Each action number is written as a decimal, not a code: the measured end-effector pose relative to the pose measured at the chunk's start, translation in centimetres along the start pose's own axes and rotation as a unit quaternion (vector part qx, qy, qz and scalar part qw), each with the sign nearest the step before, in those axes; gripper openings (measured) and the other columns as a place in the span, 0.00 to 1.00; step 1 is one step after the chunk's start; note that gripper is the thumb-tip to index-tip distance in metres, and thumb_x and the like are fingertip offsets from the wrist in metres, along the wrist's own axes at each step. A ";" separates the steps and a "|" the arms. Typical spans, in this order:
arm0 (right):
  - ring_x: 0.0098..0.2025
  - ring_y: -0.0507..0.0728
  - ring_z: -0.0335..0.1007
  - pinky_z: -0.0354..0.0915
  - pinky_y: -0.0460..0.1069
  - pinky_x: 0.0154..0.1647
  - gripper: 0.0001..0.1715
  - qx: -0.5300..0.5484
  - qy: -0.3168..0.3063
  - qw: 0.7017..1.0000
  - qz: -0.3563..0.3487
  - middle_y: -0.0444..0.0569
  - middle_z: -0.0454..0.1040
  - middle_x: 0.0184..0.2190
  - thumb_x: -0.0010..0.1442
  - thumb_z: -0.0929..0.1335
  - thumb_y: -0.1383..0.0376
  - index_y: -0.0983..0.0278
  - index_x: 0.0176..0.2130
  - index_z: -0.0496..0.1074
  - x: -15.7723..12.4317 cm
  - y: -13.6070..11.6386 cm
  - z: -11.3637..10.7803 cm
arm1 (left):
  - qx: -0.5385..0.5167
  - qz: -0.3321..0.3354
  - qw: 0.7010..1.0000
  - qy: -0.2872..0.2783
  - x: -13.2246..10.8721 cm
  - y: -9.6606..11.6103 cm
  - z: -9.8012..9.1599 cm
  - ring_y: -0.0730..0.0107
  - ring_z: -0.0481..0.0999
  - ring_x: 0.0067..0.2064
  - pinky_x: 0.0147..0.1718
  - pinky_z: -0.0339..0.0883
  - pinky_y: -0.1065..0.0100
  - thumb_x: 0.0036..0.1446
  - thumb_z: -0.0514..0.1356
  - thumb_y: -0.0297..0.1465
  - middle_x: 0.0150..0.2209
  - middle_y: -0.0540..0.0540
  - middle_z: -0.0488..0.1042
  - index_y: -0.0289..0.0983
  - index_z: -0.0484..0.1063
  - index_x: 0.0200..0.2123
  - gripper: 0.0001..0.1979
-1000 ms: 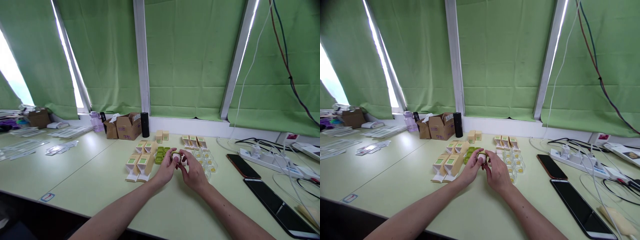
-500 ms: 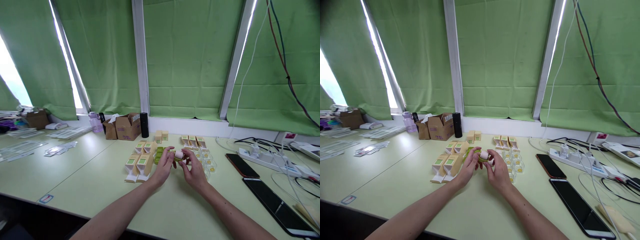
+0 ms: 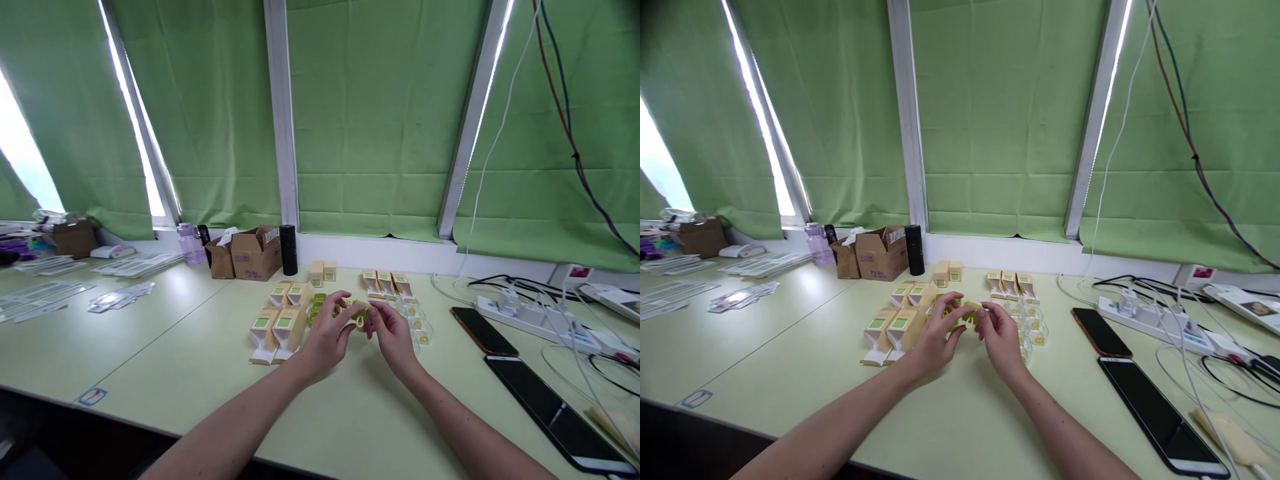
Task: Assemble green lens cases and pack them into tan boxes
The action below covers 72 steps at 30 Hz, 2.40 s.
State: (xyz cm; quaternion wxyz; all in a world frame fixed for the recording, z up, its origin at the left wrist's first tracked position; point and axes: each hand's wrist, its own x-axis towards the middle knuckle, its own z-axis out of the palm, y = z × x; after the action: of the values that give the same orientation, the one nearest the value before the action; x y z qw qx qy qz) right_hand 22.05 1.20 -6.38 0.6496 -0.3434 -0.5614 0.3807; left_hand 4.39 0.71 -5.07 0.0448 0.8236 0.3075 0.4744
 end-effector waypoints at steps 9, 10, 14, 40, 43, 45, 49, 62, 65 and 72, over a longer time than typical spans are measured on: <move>0.23 0.51 0.66 0.64 0.46 0.22 0.29 0.069 -0.033 0.996 0.045 0.45 0.73 0.24 0.60 0.73 0.42 0.66 0.37 0.76 0.3 0.0 0.0 | -0.010 -0.006 1.000 0.019 0.0 -1.3 0.3 0.53 0.69 0.61 0.60 0.69 0.50 0.67 0.57 0.25 0.58 0.37 0.66 0.44 0.67 0.64 0.24; 0.23 0.52 0.66 0.64 0.46 0.22 0.29 0.072 -0.037 0.996 0.047 0.46 0.73 0.24 0.60 0.73 0.41 0.66 0.37 0.76 0.3 -0.1 0.0 | -0.011 -0.006 1.000 0.023 0.0 -1.4 0.4 0.53 0.70 0.61 0.60 0.69 0.50 0.67 0.57 0.25 0.57 0.37 0.66 0.44 0.68 0.64 0.23; 0.24 0.52 0.67 0.64 0.47 0.23 0.30 0.084 -0.040 0.994 0.051 0.48 0.75 0.25 0.60 0.72 0.40 0.65 0.34 0.76 0.2 -0.3 -0.2 | -0.011 -0.012 0.999 0.033 0.1 -1.4 0.4 0.53 0.71 0.60 0.60 0.69 0.50 0.67 0.60 0.29 0.56 0.38 0.68 0.43 0.68 0.64 0.23; 0.33 0.58 0.72 0.64 0.52 0.34 0.11 -0.305 -0.034 0.952 -0.022 0.48 0.80 0.32 0.60 0.68 0.58 0.60 0.35 0.78 2.5 -4.6 -4.0 | -0.457 -0.370 0.803 0.098 1.6 -2.5 1.3 0.73 0.69 0.31 0.30 0.63 0.71 0.47 0.73 0.54 0.29 0.47 0.72 0.31 0.78 0.34 0.30; 0.35 0.59 0.74 0.64 0.52 0.37 0.09 -0.415 -0.051 0.908 -0.024 0.46 0.80 0.33 0.61 0.68 0.61 0.57 0.39 0.79 2.6 -5.9 -6.1 | -0.449 -0.374 0.805 0.099 1.6 -2.5 1.3 0.74 0.68 0.29 0.30 0.62 0.70 0.47 0.72 0.54 0.29 0.48 0.72 0.32 0.78 0.33 0.29; 0.35 0.58 0.74 0.64 0.52 0.38 0.10 -0.481 -0.057 0.875 -0.021 0.45 0.79 0.35 0.61 0.67 0.63 0.56 0.40 0.78 1.9 -6.0 -7.6 | -0.443 -0.377 0.807 0.098 1.6 -2.5 1.2 0.74 0.67 0.29 0.30 0.62 0.70 0.47 0.72 0.55 0.29 0.48 0.71 0.32 0.78 0.33 0.29; 0.47 0.62 0.75 0.63 0.51 0.37 0.11 -0.579 -0.108 0.808 -0.011 0.48 0.78 0.43 0.60 0.69 0.66 0.55 0.42 0.78 -0.4 -5.0 -9.9 | -0.434 -0.382 0.810 0.102 1.7 -2.5 1.2 0.74 0.67 0.29 0.30 0.62 0.70 0.45 0.72 0.56 0.29 0.48 0.71 0.32 0.77 0.34 0.31; 0.41 0.60 0.72 0.70 0.54 0.40 0.02 -0.386 -0.162 0.908 0.000 0.50 0.75 0.42 0.61 0.69 0.63 0.58 0.34 0.71 -1.0 -4.1 -8.2 | -0.411 -0.370 0.826 0.110 1.5 -2.7 1.4 0.75 0.67 0.28 0.30 0.63 0.71 0.48 0.70 0.57 0.29 0.48 0.71 0.33 0.77 0.34 0.31; 0.42 0.60 0.73 0.71 0.53 0.39 0.16 -0.198 -0.146 0.969 0.036 0.48 0.77 0.37 0.57 0.74 0.54 0.59 0.30 0.69 0.5 -5.1 -5.6 | -0.413 -0.366 0.824 0.127 1.5 -2.9 1.4 0.75 0.67 0.28 0.30 0.63 0.71 0.48 0.71 0.56 0.29 0.48 0.71 0.32 0.77 0.34 0.30; 0.39 0.59 0.75 0.72 0.52 0.37 0.29 0.165 -0.049 0.979 0.107 0.48 0.79 0.39 0.40 0.83 0.56 0.59 0.39 0.73 2.9 -3.8 -1.3 | -0.416 -0.359 0.819 0.165 1.6 -3.3 1.3 0.75 0.68 0.29 0.30 0.64 0.72 0.48 0.71 0.56 0.29 0.49 0.71 0.34 0.76 0.32 0.29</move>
State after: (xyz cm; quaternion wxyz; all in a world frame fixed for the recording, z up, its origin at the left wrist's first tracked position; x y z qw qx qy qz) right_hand 23.99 1.89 -1.91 0.6248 -0.2709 -0.4820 0.5513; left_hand 4.45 4.55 -5.82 0.4989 0.4675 0.3581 0.6359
